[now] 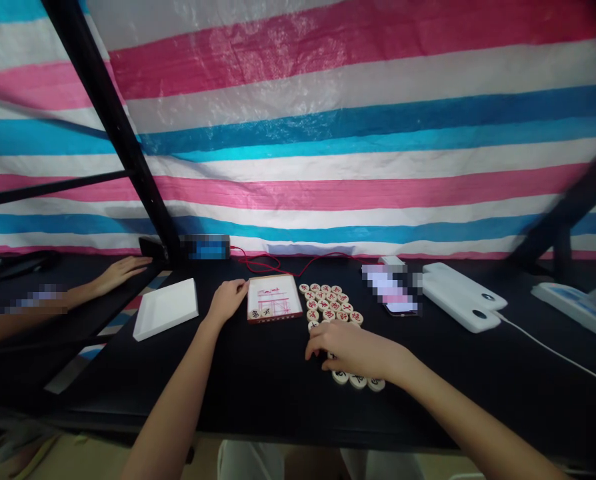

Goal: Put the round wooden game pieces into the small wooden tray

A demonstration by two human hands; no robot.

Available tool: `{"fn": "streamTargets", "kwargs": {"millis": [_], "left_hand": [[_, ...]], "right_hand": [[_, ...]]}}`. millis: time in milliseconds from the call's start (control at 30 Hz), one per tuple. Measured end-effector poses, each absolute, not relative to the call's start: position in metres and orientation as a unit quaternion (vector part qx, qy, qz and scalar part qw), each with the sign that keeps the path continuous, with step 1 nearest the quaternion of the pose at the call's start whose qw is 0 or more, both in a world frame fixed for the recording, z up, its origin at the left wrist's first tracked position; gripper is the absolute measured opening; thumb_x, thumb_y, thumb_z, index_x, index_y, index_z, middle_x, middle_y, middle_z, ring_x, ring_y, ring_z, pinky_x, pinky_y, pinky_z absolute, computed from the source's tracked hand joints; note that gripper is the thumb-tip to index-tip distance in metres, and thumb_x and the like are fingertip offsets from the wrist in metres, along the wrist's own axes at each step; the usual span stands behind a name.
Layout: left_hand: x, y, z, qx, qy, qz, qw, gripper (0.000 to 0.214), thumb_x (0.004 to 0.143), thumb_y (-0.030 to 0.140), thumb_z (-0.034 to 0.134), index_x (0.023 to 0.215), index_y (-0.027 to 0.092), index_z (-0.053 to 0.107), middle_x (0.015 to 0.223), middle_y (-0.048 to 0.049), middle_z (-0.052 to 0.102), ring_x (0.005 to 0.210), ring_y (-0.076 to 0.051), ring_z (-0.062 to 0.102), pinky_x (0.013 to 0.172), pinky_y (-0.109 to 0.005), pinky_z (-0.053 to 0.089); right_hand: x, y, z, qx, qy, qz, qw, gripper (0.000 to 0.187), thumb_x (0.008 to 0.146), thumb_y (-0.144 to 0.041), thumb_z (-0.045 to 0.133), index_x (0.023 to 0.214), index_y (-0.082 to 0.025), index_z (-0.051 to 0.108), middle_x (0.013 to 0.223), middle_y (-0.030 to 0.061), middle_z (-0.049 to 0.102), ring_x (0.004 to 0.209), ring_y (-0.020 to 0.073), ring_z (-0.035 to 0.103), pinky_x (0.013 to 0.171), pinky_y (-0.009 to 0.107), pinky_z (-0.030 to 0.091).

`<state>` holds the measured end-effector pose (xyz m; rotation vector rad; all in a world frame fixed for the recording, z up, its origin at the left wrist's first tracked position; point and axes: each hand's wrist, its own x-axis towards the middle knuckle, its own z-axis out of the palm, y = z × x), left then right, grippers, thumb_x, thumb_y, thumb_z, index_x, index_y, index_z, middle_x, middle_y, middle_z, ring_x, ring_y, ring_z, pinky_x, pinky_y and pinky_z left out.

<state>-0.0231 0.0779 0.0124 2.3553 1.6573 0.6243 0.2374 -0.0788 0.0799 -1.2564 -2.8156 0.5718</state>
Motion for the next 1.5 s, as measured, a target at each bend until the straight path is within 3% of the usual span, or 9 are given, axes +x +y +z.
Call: {"fn": "streamTargets", "kwargs": {"millis": [367,600,867,1033,1133,1267,1500], "left_hand": [[-0.024,0.076,0.015,0.792,0.568,0.201,0.101,0.035,0.085,0.042,0.038,0.070,0.020,0.060,0.066,-0.0039,0.061,0.065,-0.017,0.055,0.057,-0.025,0.031],[-0.025,0.078,0.014,0.794,0.561,0.205,0.107,0.035,0.084,0.042,0.036,0.072,0.020,0.061,0.068,-0.0043,0.062,0.066,-0.018,0.056,0.058,-0.026,0.031],[-0.025,0.078,0.013,0.799,0.555,0.207,0.106,0.033,0.084,0.040,0.035,0.072,0.021,0.059,0.067,-0.0036,0.061,0.065,-0.017,0.055,0.058,-0.026,0.030],[-0.024,0.076,0.013,0.802,0.552,0.204,0.101,0.035,0.084,0.042,0.036,0.071,0.020,0.059,0.067,-0.0037,0.061,0.064,-0.017,0.054,0.057,-0.026,0.030],[-0.022,0.076,0.013,0.806,0.548,0.199,0.102,0.035,0.084,0.043,0.035,0.071,0.020,0.058,0.068,-0.0037,0.061,0.064,-0.017,0.054,0.057,-0.025,0.030],[-0.021,0.075,0.013,0.808,0.546,0.196,0.108,0.036,0.084,0.045,0.035,0.070,0.020,0.056,0.067,-0.0031,0.060,0.064,-0.017,0.054,0.057,-0.025,0.031],[-0.020,0.074,0.015,0.806,0.552,0.186,0.102,0.036,0.084,0.046,0.034,0.067,0.020,0.054,0.065,-0.0028,0.059,0.063,-0.017,0.052,0.057,-0.025,0.030]], "right_hand": [[0.251,-0.106,0.076,-0.432,-0.869,0.236,0.046,0.026,0.077,-0.004,0.056,0.094,-0.020,0.067,0.100,0.0054,0.059,0.100,0.0186,0.053,0.089,0.029,0.039],[0.255,-0.120,0.069,-0.454,-0.878,0.148,0.033,0.024,0.070,-0.015,0.071,0.091,-0.022,0.061,0.101,0.0036,0.054,0.100,0.0216,0.050,0.084,0.033,0.037],[0.253,-0.128,0.069,-0.471,-0.879,0.073,0.013,0.016,0.077,-0.015,0.064,0.091,-0.021,0.060,0.098,0.0041,0.055,0.096,0.0211,0.053,0.082,0.034,0.037],[0.254,-0.128,0.069,-0.460,-0.887,0.020,0.039,0.032,0.072,-0.019,0.070,0.102,-0.022,0.059,0.102,0.0050,0.056,0.097,0.0220,0.052,0.079,0.032,0.037],[0.256,-0.130,0.071,-0.477,-0.878,-0.010,0.033,0.027,0.071,-0.019,0.071,0.096,-0.020,0.060,0.097,0.0048,0.057,0.094,0.0219,0.053,0.075,0.032,0.037],[0.257,-0.132,0.073,-0.482,-0.876,-0.014,0.031,0.016,0.074,-0.019,0.069,0.088,-0.019,0.061,0.093,0.0036,0.057,0.092,0.0201,0.054,0.074,0.030,0.038],[0.258,-0.132,0.072,-0.462,-0.885,0.030,0.050,0.019,0.075,-0.025,0.069,0.091,-0.019,0.061,0.097,0.0048,0.056,0.096,0.0211,0.052,0.080,0.032,0.039]]}}
